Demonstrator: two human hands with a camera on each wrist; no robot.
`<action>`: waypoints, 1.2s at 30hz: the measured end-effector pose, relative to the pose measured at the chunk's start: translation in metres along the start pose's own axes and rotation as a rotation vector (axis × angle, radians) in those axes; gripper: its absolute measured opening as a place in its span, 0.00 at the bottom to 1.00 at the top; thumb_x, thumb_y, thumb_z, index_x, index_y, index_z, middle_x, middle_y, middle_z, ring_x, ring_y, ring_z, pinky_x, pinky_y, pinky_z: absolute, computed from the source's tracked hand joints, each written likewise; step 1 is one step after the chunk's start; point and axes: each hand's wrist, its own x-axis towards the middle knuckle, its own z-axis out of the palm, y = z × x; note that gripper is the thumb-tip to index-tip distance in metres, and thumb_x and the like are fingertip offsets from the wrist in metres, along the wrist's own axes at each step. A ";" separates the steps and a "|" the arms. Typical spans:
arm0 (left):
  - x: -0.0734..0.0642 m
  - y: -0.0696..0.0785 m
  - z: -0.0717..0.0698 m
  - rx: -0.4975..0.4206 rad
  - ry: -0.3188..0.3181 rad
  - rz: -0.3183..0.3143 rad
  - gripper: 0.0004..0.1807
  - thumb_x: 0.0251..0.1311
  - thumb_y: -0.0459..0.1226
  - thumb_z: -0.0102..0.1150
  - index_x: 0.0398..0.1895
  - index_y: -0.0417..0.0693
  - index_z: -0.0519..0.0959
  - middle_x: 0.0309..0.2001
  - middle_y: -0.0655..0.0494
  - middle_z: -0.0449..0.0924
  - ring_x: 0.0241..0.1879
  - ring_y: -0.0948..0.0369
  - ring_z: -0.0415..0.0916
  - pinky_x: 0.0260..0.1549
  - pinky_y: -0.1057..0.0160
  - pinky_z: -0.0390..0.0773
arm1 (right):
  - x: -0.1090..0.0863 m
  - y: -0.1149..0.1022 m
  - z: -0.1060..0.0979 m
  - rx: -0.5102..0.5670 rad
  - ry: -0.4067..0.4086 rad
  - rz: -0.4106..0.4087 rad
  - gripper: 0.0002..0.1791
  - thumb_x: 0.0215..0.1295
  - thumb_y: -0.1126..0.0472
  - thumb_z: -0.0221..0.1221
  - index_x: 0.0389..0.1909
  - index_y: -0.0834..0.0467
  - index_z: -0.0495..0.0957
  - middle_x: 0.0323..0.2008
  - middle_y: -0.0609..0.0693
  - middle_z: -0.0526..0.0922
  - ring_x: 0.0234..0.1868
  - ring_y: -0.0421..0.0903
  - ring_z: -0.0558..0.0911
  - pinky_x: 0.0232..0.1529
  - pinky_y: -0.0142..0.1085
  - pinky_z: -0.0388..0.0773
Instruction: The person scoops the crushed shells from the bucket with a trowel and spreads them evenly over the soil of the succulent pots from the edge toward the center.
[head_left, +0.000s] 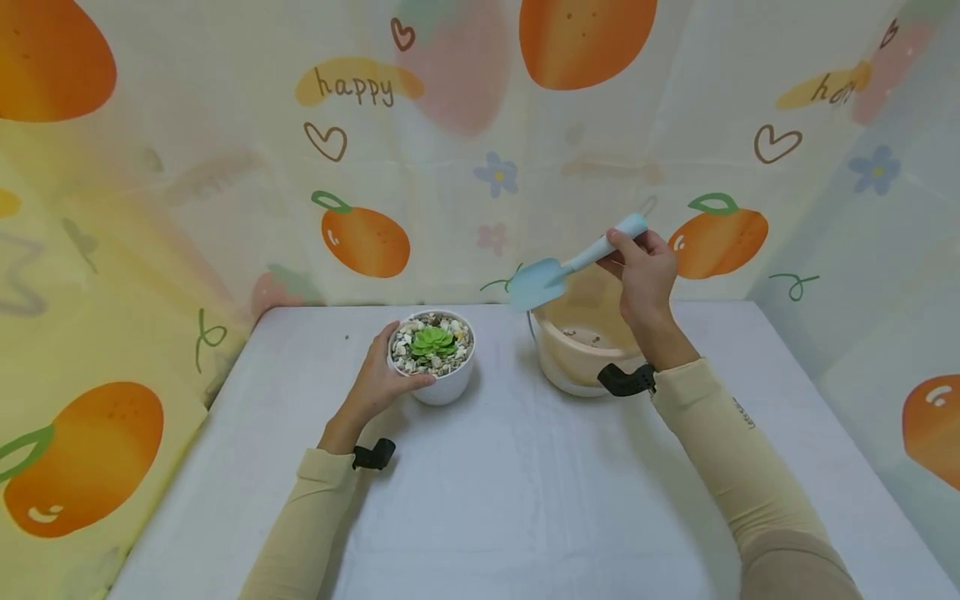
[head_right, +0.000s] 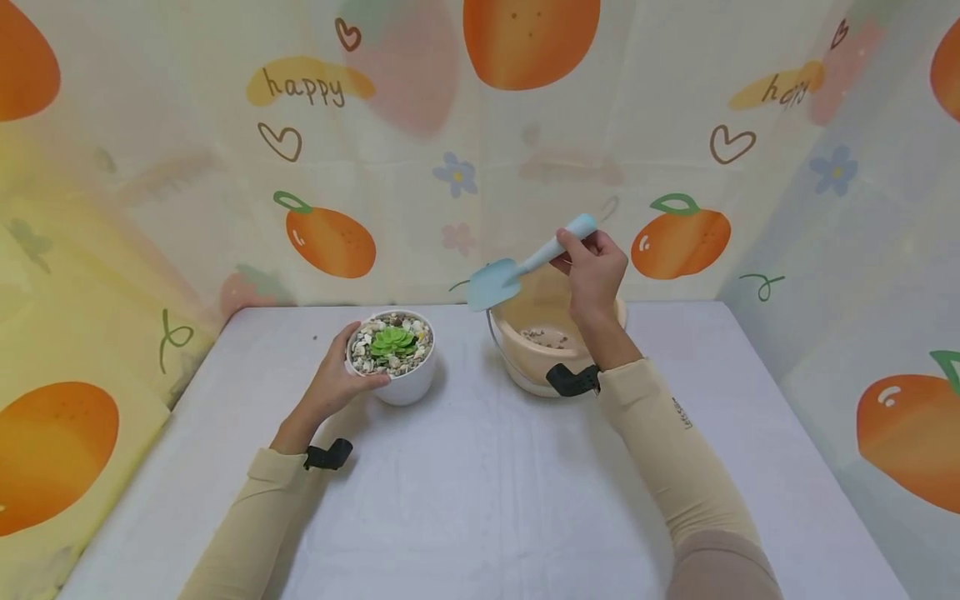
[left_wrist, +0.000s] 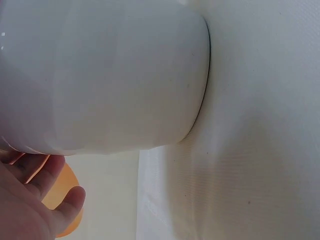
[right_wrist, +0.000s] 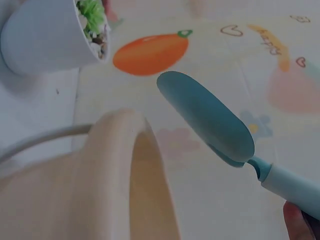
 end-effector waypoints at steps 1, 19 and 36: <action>0.000 0.000 0.000 0.001 0.001 0.004 0.64 0.42 0.50 0.77 0.77 0.48 0.44 0.74 0.39 0.50 0.74 0.43 0.51 0.69 0.36 0.55 | 0.001 -0.001 -0.002 0.005 0.007 0.002 0.03 0.59 0.70 0.64 0.30 0.63 0.79 0.24 0.50 0.83 0.23 0.43 0.85 0.32 0.35 0.85; 0.002 -0.003 -0.002 -0.021 -0.018 0.008 0.64 0.42 0.49 0.77 0.77 0.45 0.44 0.75 0.38 0.48 0.74 0.42 0.49 0.69 0.36 0.53 | 0.017 -0.010 -0.034 -0.045 0.095 -0.056 0.02 0.58 0.72 0.62 0.28 0.63 0.81 0.22 0.51 0.83 0.21 0.44 0.86 0.29 0.35 0.85; 0.003 -0.007 -0.002 -0.019 -0.010 0.033 0.64 0.42 0.49 0.77 0.77 0.46 0.44 0.75 0.38 0.48 0.74 0.42 0.49 0.69 0.36 0.53 | 0.018 0.012 -0.048 -0.284 0.053 -0.002 0.04 0.58 0.70 0.63 0.34 0.65 0.79 0.24 0.46 0.81 0.26 0.40 0.84 0.30 0.30 0.84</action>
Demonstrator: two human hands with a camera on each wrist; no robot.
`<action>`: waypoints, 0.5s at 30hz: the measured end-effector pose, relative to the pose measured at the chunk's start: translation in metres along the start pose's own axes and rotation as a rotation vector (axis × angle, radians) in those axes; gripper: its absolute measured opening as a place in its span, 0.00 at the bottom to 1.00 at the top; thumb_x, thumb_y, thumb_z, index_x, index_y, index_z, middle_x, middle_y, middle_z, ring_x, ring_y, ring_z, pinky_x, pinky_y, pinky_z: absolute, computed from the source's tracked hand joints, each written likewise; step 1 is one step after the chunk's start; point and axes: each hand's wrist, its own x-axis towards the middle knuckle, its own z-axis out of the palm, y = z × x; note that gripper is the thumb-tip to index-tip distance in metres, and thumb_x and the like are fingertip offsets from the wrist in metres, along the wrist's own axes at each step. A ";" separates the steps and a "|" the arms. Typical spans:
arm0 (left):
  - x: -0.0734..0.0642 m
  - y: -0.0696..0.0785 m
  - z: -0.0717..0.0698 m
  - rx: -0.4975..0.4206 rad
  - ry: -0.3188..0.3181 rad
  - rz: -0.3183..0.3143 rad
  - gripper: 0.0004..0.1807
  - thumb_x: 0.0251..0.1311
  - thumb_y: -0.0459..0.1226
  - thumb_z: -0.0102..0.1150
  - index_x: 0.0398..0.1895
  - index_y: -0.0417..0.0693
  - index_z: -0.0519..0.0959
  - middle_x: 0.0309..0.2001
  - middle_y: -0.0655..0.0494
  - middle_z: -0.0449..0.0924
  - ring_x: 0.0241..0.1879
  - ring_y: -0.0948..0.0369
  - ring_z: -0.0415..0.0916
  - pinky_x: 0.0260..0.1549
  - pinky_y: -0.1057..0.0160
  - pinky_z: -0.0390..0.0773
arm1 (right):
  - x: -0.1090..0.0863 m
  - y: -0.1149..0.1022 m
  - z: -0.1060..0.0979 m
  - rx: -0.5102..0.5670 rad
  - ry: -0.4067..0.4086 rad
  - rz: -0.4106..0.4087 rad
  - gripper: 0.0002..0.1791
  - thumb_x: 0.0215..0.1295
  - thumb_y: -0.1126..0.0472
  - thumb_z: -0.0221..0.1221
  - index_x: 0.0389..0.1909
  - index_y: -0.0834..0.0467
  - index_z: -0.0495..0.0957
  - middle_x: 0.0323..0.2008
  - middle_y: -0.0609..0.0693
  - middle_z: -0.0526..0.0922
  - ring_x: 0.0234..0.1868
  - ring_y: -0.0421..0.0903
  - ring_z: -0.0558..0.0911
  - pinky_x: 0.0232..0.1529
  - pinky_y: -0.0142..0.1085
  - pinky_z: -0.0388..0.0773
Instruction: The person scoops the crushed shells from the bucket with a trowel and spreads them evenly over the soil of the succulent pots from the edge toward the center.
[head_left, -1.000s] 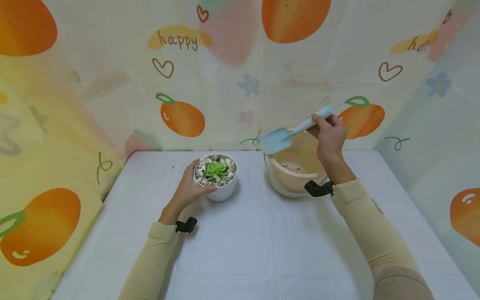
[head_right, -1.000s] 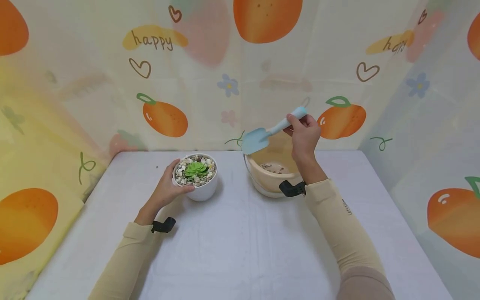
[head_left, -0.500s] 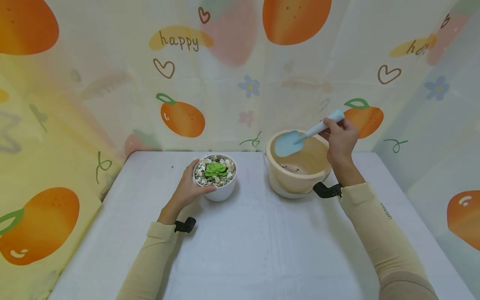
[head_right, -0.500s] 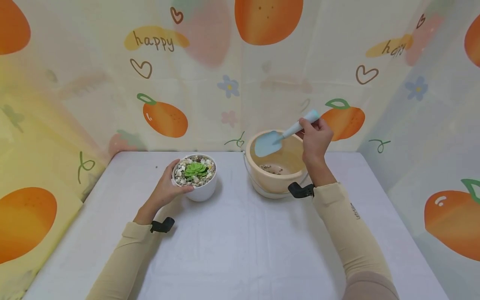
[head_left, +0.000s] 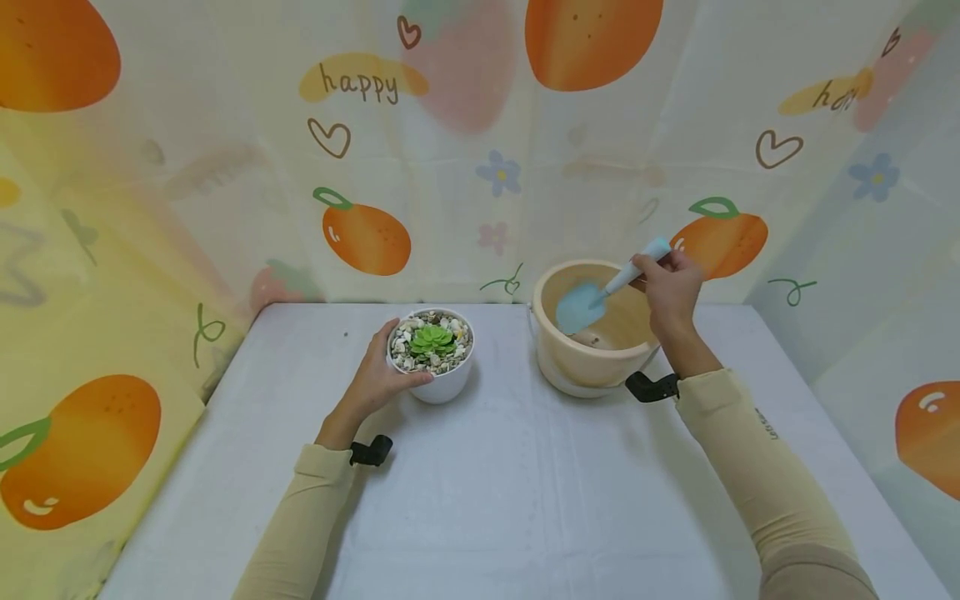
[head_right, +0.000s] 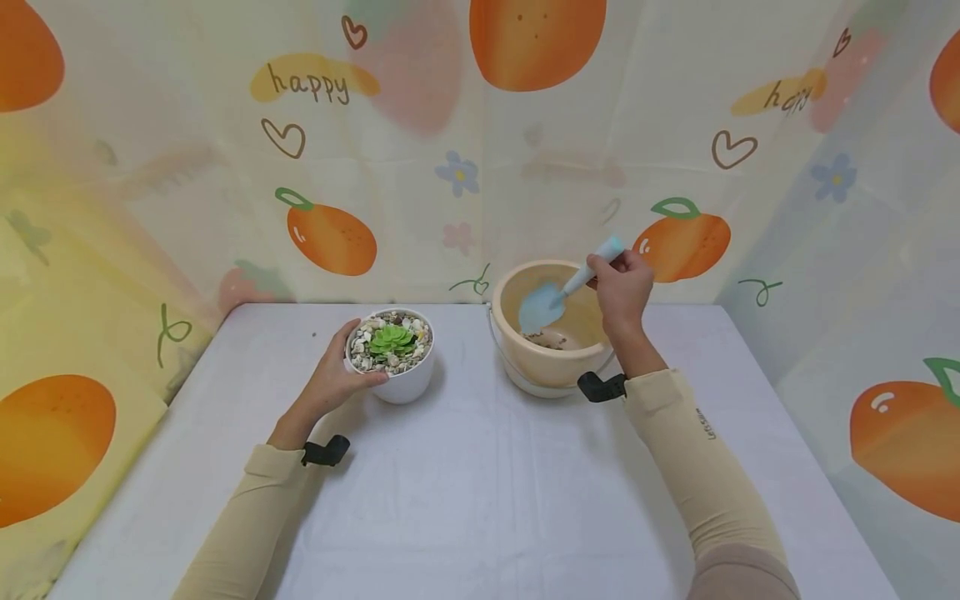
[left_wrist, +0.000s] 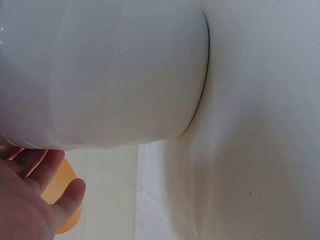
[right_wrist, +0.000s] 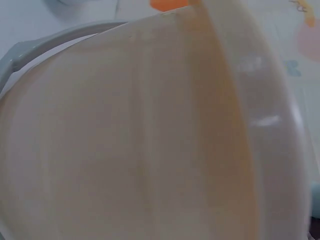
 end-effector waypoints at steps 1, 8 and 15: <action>0.000 0.000 0.000 -0.001 0.000 0.000 0.64 0.42 0.49 0.77 0.77 0.46 0.44 0.75 0.38 0.48 0.74 0.42 0.48 0.70 0.36 0.52 | 0.000 0.002 0.000 -0.010 -0.009 0.012 0.04 0.58 0.69 0.63 0.34 0.64 0.79 0.24 0.46 0.80 0.27 0.40 0.84 0.30 0.30 0.84; -0.002 0.002 0.000 -0.002 0.001 -0.009 0.64 0.43 0.48 0.77 0.78 0.46 0.43 0.76 0.39 0.47 0.75 0.43 0.47 0.70 0.36 0.51 | -0.001 0.013 0.003 -0.093 -0.060 0.066 0.03 0.59 0.70 0.61 0.33 0.62 0.76 0.24 0.46 0.77 0.27 0.39 0.81 0.30 0.28 0.83; -0.001 0.004 0.000 0.012 -0.006 -0.023 0.64 0.43 0.50 0.77 0.78 0.47 0.44 0.76 0.40 0.47 0.75 0.43 0.47 0.70 0.36 0.52 | -0.004 0.019 0.006 -0.241 -0.114 0.120 0.05 0.60 0.67 0.59 0.34 0.58 0.72 0.29 0.47 0.72 0.28 0.38 0.78 0.32 0.27 0.83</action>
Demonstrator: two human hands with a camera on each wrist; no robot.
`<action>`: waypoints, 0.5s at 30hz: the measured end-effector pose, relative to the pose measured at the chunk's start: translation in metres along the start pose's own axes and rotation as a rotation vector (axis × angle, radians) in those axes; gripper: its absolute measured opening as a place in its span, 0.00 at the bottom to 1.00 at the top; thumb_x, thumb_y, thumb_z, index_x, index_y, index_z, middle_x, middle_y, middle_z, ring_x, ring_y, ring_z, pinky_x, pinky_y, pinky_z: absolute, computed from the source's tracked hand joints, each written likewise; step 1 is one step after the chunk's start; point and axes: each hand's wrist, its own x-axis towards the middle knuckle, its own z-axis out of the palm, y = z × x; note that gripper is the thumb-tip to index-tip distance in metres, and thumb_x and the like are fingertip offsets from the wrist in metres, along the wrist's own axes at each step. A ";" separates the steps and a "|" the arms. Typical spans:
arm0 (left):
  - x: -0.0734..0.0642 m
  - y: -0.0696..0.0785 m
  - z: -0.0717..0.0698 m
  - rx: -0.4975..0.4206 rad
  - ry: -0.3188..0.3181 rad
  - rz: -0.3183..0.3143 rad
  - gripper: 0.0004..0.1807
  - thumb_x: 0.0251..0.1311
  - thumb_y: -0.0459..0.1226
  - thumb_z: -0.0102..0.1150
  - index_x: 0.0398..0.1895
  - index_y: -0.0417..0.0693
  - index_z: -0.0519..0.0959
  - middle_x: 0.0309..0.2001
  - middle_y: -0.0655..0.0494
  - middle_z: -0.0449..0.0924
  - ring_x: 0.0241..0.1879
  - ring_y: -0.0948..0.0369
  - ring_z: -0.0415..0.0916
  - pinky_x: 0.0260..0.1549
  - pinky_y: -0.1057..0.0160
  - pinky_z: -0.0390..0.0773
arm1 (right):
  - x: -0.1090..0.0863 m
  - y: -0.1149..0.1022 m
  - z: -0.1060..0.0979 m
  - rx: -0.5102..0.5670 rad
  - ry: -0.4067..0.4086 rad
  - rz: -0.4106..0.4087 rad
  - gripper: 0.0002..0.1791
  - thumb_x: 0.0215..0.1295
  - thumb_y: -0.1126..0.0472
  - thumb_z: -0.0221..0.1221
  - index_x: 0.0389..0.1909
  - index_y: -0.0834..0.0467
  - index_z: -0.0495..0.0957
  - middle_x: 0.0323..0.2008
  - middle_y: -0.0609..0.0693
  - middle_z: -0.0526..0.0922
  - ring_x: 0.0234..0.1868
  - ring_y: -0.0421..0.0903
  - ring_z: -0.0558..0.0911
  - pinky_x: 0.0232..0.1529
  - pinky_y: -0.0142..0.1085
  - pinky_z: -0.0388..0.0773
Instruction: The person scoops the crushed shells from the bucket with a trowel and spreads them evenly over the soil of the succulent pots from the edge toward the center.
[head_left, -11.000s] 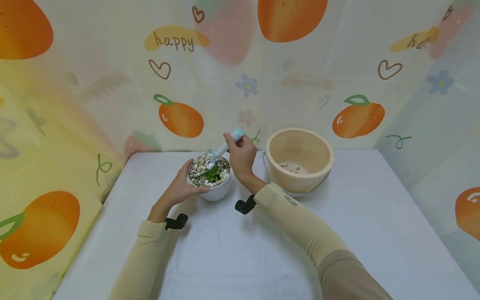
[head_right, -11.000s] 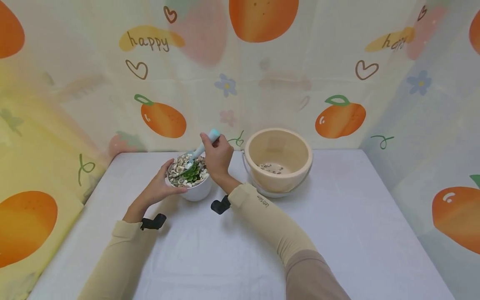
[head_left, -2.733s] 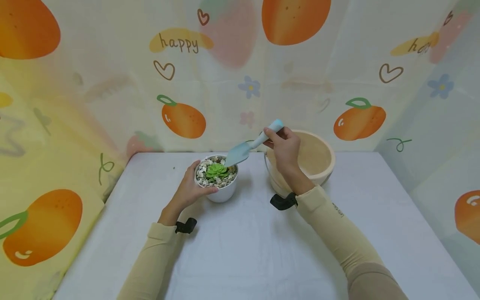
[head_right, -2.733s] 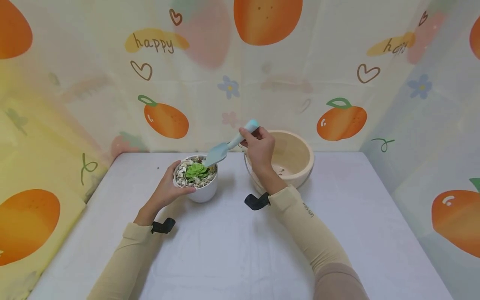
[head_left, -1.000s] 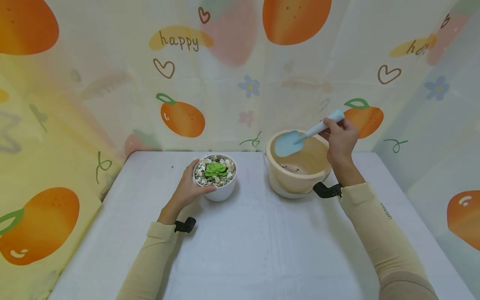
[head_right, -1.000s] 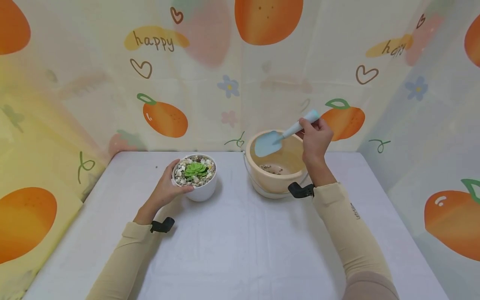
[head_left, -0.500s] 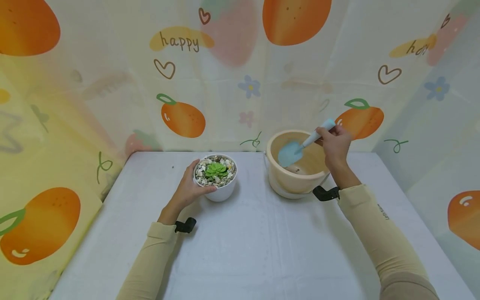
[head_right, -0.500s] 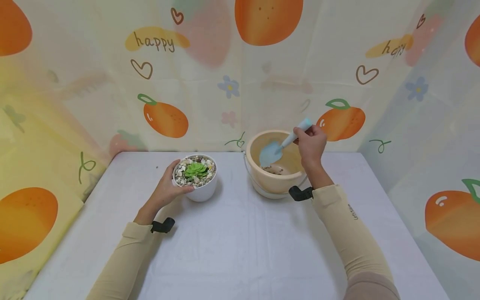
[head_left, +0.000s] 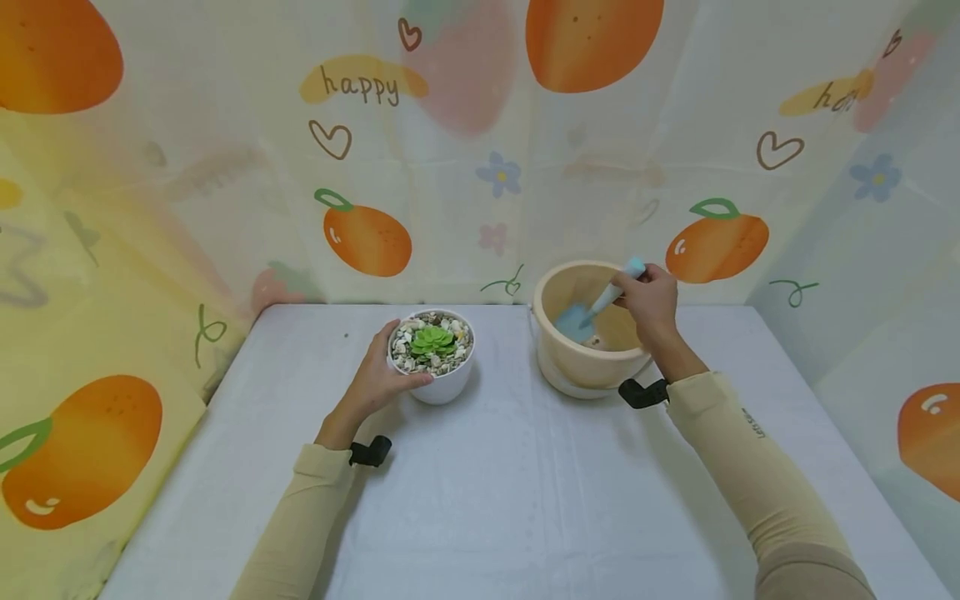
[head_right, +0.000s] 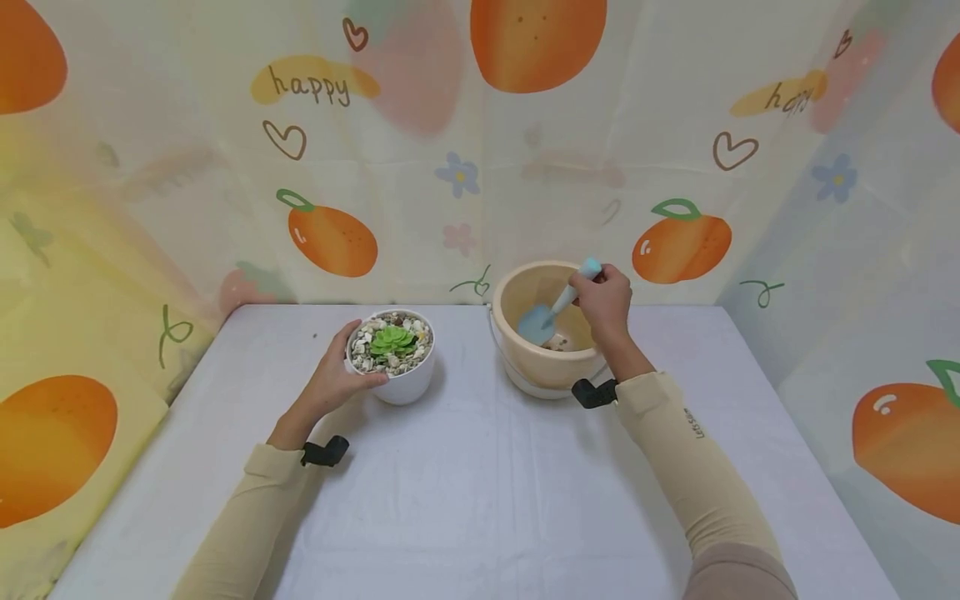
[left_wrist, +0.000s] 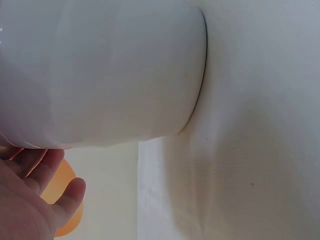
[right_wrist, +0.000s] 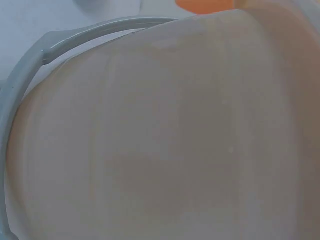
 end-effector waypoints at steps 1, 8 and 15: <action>0.001 0.000 0.000 0.004 -0.003 0.000 0.64 0.43 0.50 0.77 0.78 0.47 0.44 0.76 0.41 0.47 0.75 0.43 0.47 0.70 0.36 0.52 | 0.000 0.001 0.000 -0.018 -0.006 0.007 0.05 0.60 0.67 0.58 0.34 0.58 0.72 0.29 0.47 0.72 0.28 0.39 0.78 0.32 0.27 0.83; 0.001 -0.002 0.000 0.001 -0.010 -0.005 0.64 0.43 0.50 0.77 0.78 0.47 0.43 0.76 0.40 0.46 0.76 0.43 0.46 0.70 0.36 0.52 | 0.001 0.003 0.003 -0.143 -0.109 0.045 0.05 0.61 0.65 0.54 0.36 0.61 0.68 0.34 0.50 0.68 0.33 0.39 0.76 0.35 0.27 0.83; 0.000 -0.003 0.000 -0.007 -0.006 0.007 0.64 0.44 0.50 0.77 0.78 0.47 0.43 0.76 0.40 0.46 0.75 0.43 0.47 0.70 0.36 0.52 | 0.005 0.003 -0.002 -0.240 -0.130 0.069 0.09 0.61 0.65 0.56 0.40 0.62 0.67 0.36 0.50 0.68 0.33 0.38 0.76 0.33 0.27 0.82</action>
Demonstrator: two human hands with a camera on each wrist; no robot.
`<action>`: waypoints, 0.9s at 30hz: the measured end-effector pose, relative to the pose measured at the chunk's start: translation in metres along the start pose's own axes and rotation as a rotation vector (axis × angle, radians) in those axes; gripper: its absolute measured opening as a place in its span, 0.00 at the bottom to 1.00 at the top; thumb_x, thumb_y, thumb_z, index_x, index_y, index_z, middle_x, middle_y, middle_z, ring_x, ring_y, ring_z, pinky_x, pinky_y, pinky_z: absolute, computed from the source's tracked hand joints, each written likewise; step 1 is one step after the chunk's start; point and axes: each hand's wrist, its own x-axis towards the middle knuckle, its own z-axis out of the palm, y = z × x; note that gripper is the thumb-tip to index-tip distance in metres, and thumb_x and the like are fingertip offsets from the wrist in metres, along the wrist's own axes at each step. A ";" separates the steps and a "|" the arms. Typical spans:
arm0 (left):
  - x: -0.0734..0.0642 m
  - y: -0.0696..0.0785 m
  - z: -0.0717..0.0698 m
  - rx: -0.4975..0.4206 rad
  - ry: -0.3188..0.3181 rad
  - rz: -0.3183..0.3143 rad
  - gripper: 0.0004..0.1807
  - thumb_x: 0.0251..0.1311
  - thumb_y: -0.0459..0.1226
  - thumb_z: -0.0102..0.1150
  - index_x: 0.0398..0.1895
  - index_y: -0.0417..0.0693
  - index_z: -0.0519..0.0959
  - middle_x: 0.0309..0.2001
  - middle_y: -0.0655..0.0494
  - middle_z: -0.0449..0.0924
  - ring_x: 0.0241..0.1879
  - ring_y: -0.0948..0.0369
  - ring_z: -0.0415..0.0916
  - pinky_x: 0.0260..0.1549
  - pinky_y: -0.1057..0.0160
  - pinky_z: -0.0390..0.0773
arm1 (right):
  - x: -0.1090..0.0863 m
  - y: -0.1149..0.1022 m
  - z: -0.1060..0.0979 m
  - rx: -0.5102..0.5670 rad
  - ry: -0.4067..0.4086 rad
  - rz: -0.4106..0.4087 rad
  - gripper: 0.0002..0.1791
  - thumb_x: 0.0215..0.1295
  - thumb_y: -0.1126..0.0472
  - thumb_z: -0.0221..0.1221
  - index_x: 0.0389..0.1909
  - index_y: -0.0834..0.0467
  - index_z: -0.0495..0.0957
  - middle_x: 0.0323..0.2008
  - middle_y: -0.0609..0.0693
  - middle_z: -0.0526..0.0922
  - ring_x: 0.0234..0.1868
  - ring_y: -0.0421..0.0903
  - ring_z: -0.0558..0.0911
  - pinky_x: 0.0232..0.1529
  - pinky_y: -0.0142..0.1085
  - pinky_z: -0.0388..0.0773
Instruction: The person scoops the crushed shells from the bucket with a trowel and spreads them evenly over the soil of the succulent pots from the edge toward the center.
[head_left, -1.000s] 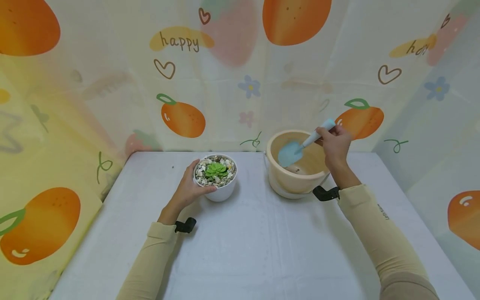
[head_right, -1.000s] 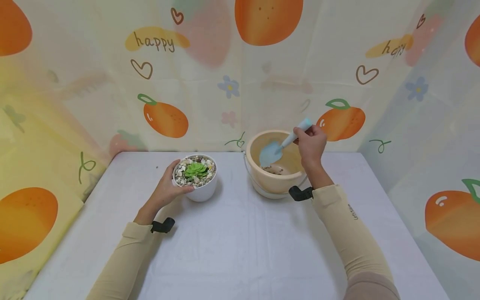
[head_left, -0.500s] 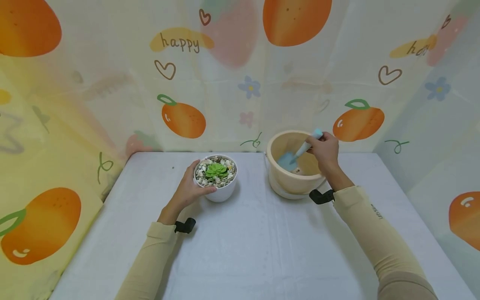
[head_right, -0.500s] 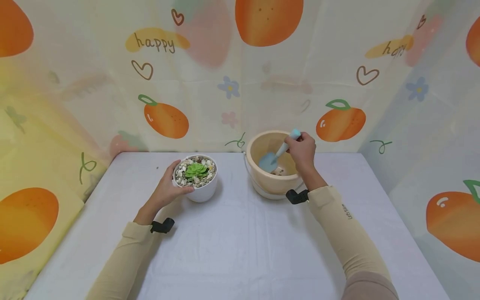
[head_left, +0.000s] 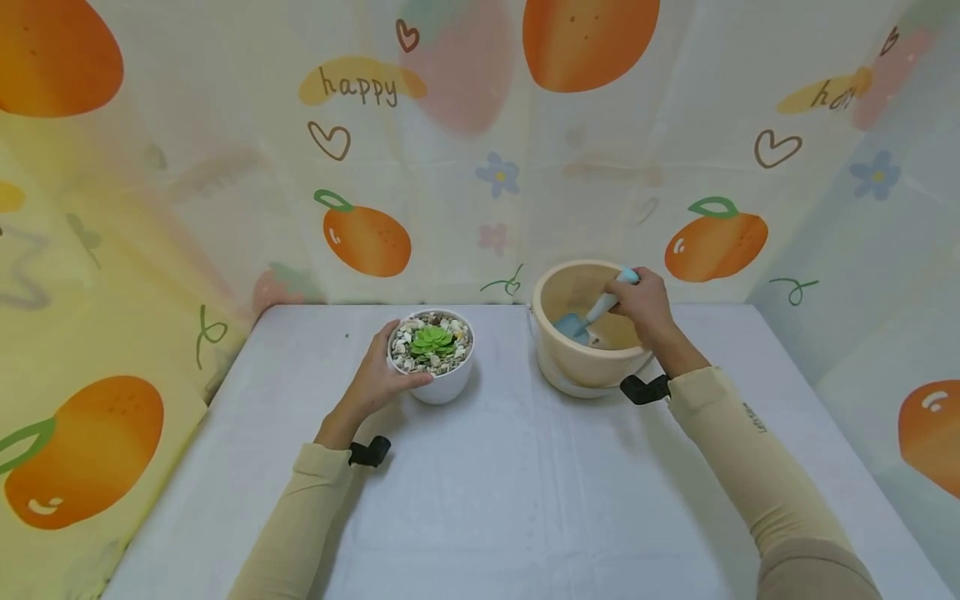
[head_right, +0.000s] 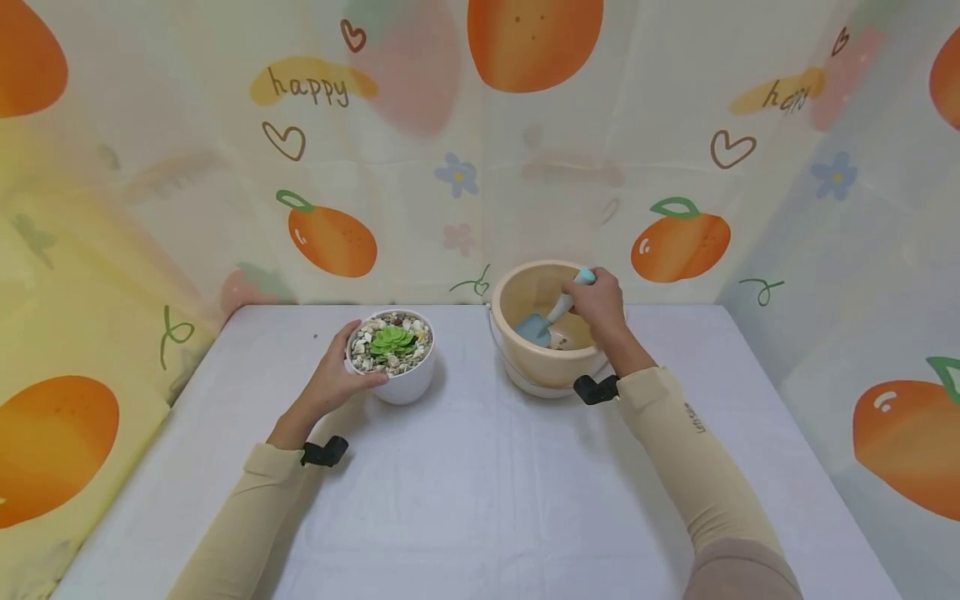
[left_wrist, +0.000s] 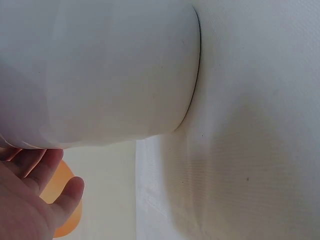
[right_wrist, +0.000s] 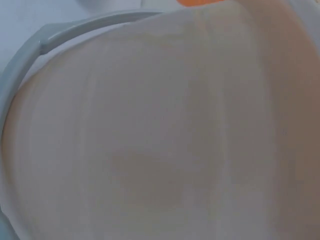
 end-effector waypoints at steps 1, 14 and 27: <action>0.000 0.000 0.000 0.002 -0.001 -0.001 0.64 0.44 0.50 0.77 0.78 0.48 0.43 0.76 0.40 0.46 0.75 0.43 0.47 0.70 0.36 0.52 | 0.000 0.000 -0.002 -0.018 0.003 0.000 0.11 0.61 0.65 0.56 0.42 0.64 0.68 0.37 0.49 0.68 0.33 0.38 0.75 0.34 0.27 0.82; 0.003 -0.001 0.000 0.013 0.000 -0.017 0.65 0.43 0.51 0.77 0.78 0.49 0.43 0.77 0.42 0.46 0.76 0.44 0.46 0.70 0.36 0.52 | -0.004 -0.007 -0.023 -0.334 0.038 -0.091 0.27 0.65 0.60 0.56 0.63 0.69 0.69 0.60 0.67 0.74 0.57 0.59 0.73 0.63 0.49 0.72; 0.003 0.002 -0.008 0.047 -0.022 -0.009 0.65 0.45 0.53 0.75 0.78 0.48 0.42 0.77 0.40 0.45 0.76 0.43 0.45 0.70 0.35 0.52 | -0.008 -0.004 -0.038 -0.594 -0.076 -0.335 0.29 0.65 0.62 0.54 0.63 0.75 0.67 0.62 0.72 0.71 0.64 0.66 0.70 0.66 0.56 0.66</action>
